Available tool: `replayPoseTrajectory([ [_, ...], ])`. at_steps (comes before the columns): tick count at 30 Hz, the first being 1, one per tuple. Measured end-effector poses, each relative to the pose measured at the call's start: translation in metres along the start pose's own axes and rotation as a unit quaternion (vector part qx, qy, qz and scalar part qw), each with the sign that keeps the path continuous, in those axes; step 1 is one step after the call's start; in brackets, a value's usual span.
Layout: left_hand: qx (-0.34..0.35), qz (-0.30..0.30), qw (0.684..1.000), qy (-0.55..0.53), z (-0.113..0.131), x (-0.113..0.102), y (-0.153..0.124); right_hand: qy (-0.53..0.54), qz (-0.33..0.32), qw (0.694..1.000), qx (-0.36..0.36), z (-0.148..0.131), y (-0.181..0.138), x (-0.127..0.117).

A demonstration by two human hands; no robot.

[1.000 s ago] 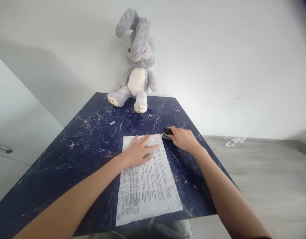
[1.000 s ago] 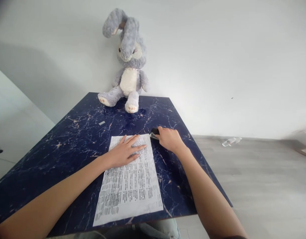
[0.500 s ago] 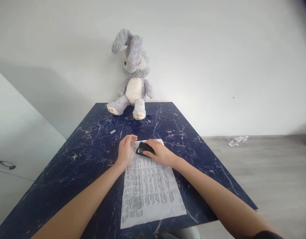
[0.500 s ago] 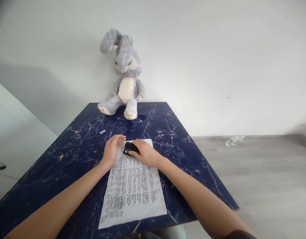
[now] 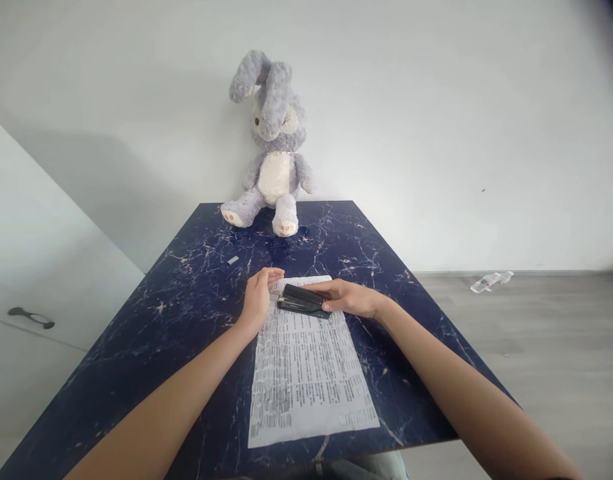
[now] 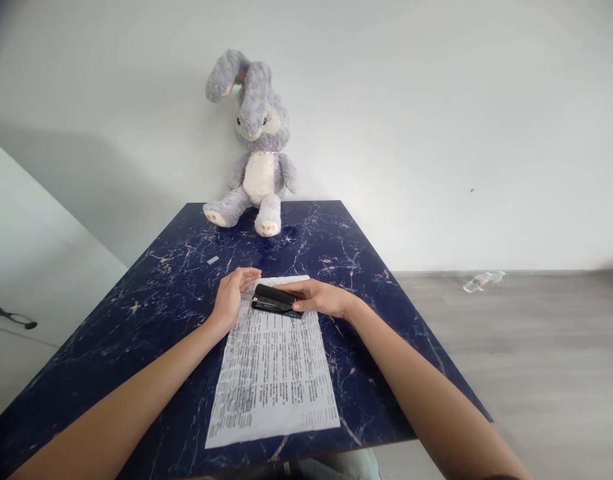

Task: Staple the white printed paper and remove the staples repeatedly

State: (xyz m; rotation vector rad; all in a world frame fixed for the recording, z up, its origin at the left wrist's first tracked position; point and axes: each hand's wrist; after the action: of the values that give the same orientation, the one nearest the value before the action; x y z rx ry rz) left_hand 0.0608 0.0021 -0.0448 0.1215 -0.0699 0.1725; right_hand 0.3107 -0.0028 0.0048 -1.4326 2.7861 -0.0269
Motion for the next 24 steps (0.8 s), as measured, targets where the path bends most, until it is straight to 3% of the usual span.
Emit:
replayPoseTrajectory([
  [4, -0.001, -0.006, 1.0, -0.01, 0.0, -0.001, -0.001, -0.133, 0.031, 0.989, -0.064, -0.002, 0.005, 0.011],
  [7, -0.007, -0.005, 0.999, -0.035, 0.002, -0.001, 0.0, -0.304, 0.068, 0.943, -0.118, 0.0, 0.011, 0.025],
  [10, -0.02, 0.015, 0.996, -0.081, 0.007, -0.004, 0.002, -0.392, 0.116, 0.9, -0.154, 0.004, 0.014, 0.036],
  [12, -0.049, 0.004, 0.99, -0.129, 0.011, -0.007, 0.004, -0.469, 0.159, 0.851, -0.175, 0.005, 0.013, 0.038],
  [14, -0.096, -0.053, 0.978, -0.178, 0.014, -0.01, 0.005, -0.569, 0.192, 0.779, -0.182, 0.003, 0.012, 0.038],
  [16, -0.136, -0.126, 0.961, -0.204, 0.017, -0.011, 0.006, -0.651, 0.189, 0.714, -0.172, 0.001, 0.011, 0.039],
  [18, -0.148, -0.17, 0.952, -0.208, 0.018, -0.011, 0.006, -0.697, 0.17, 0.678, -0.163, -0.001, 0.012, 0.042],
  [21, -0.136, -0.175, 0.954, -0.2, 0.018, -0.009, 0.004, -0.716, 0.158, 0.663, -0.155, -0.002, 0.015, 0.045],
  [24, -0.11, -0.166, 0.963, -0.179, 0.015, -0.007, 0.005, -0.68, 0.201, 0.69, -0.146, 0.0, 0.017, 0.043],
])
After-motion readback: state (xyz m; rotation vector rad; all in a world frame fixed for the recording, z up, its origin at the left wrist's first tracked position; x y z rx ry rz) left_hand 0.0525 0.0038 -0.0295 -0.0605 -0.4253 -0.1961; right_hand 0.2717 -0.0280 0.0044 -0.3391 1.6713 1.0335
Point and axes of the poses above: each hand's wrist, its own y-axis towards the middle knuckle, its own x-axis out of the palm, z = x × y, and after that the axes turned 4 degrees about y, right-handed
